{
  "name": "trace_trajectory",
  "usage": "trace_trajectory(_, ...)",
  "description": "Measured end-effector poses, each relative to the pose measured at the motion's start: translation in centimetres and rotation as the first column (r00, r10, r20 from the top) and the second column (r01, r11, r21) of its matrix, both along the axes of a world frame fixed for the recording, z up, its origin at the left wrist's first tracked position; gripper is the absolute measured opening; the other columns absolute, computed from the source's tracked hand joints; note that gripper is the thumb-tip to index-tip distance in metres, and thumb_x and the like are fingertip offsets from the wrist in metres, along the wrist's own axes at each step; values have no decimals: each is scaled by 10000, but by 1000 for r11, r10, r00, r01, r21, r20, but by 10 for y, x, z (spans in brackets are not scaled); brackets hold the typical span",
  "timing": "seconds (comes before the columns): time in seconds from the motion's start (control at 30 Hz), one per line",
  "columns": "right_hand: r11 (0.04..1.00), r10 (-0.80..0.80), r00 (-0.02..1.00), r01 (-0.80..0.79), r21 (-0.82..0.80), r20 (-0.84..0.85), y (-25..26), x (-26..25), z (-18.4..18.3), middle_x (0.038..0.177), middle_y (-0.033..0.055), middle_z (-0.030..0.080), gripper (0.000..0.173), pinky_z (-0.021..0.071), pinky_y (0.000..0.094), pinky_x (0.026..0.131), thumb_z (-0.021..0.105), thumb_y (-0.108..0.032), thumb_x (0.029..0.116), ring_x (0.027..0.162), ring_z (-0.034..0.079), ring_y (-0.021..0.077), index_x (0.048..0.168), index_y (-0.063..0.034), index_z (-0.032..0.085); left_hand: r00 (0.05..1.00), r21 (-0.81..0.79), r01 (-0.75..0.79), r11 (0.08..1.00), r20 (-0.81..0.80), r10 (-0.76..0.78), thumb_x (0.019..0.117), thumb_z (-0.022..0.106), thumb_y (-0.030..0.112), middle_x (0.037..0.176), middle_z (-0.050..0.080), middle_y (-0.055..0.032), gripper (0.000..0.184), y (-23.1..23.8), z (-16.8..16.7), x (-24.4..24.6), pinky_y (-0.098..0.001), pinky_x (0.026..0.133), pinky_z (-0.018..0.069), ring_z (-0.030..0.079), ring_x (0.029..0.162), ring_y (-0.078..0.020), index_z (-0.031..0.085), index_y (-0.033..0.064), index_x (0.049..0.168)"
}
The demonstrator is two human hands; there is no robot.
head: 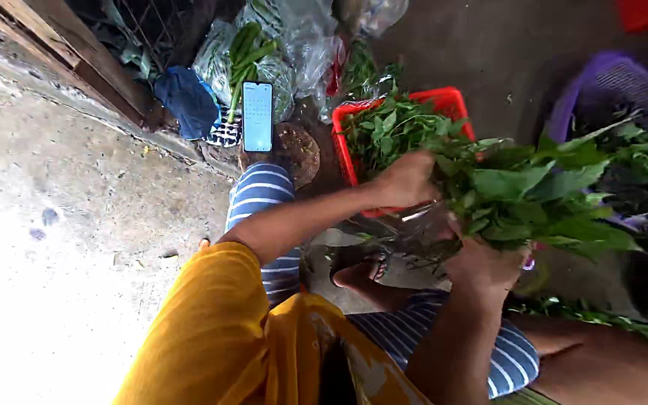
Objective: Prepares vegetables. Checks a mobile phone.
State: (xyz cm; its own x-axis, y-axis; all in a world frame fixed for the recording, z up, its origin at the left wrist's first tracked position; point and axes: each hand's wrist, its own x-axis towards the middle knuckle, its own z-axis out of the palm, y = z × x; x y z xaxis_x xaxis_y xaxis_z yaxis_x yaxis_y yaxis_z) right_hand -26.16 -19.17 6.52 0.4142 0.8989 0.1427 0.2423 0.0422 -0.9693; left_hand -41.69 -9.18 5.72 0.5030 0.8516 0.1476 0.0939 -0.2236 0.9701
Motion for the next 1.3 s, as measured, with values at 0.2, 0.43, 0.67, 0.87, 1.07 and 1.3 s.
trace_trajectory(0.2, 991, 77, 990, -63, 114, -121, 2, 24, 3, 833, -13, 703, 244, 592, 252, 607, 602, 49, 937, 612, 639, 85, 1144, -66, 542, 983, -31, 75, 997, 168, -69, 897, 748, -10, 990, 688, -208, 457, -11, 4, 13, -418, 828, 592, 697, 903, -264, 518, -106, 1279)
trace_trajectory(0.43, 1000, 18, 997, -18, -5, -70, -11, 21, -1, 710, -81, 663, 304, 577, 234, 574, 700, 27, 813, 573, 622, 52, 1051, -110, 568, 988, 99, 101, 990, 105, -112, 877, 736, -47, 1086, 683, -263, 475, -15, -1, 28, -486, 881, 584, 704, 987, -347, 521, -106, 1297)
trace_trajectory(0.67, 975, -165, 973, 185, 124, -160, -6, 74, 26, 687, -20, 615, 256, 591, 299, 603, 685, 37, 884, 569, 604, 111, 1070, -74, 547, 888, -88, 457, 885, -4, -459, 854, 805, 25, 1128, 668, -262, 724, -17, -15, 42, -495, 891, 570, 680, 1000, -346, 418, -40, 1462)
trace_trajectory(0.87, 910, -331, 907, 379, 166, -259, -2, 106, 56, 741, -44, 637, 215, 572, 244, 590, 632, 18, 946, 574, 596, 72, 1079, -120, 534, 812, -4, 557, 831, -206, -545, 960, 671, 81, 1009, 719, -192, 205, 5, -26, 30, -407, 900, 547, 689, 941, -237, 710, -80, 1082)
trace_trajectory(1.07, 850, -317, 827, 465, 249, -465, 8, 137, 42, 697, 37, 619, 160, 541, 251, 493, 650, 48, 937, 507, 561, 109, 1034, -36, 554, 874, -234, 475, 848, 238, -424, 939, 589, 44, 1000, 739, -14, 163, 36, -20, 9, -351, 872, 615, 726, 929, -144, 639, 50, 1094)
trace_trajectory(1.3, 790, -428, 729, 589, 170, -534, 18, 151, 14, 713, 50, 616, 199, 519, 265, 479, 653, 40, 935, 498, 536, 112, 1091, -19, 544, 926, -391, 353, 850, 278, -256, 900, 590, -79, 1032, 714, -12, 353, 32, -26, 25, -326, 850, 612, 708, 897, -129, 619, 51, 1227)
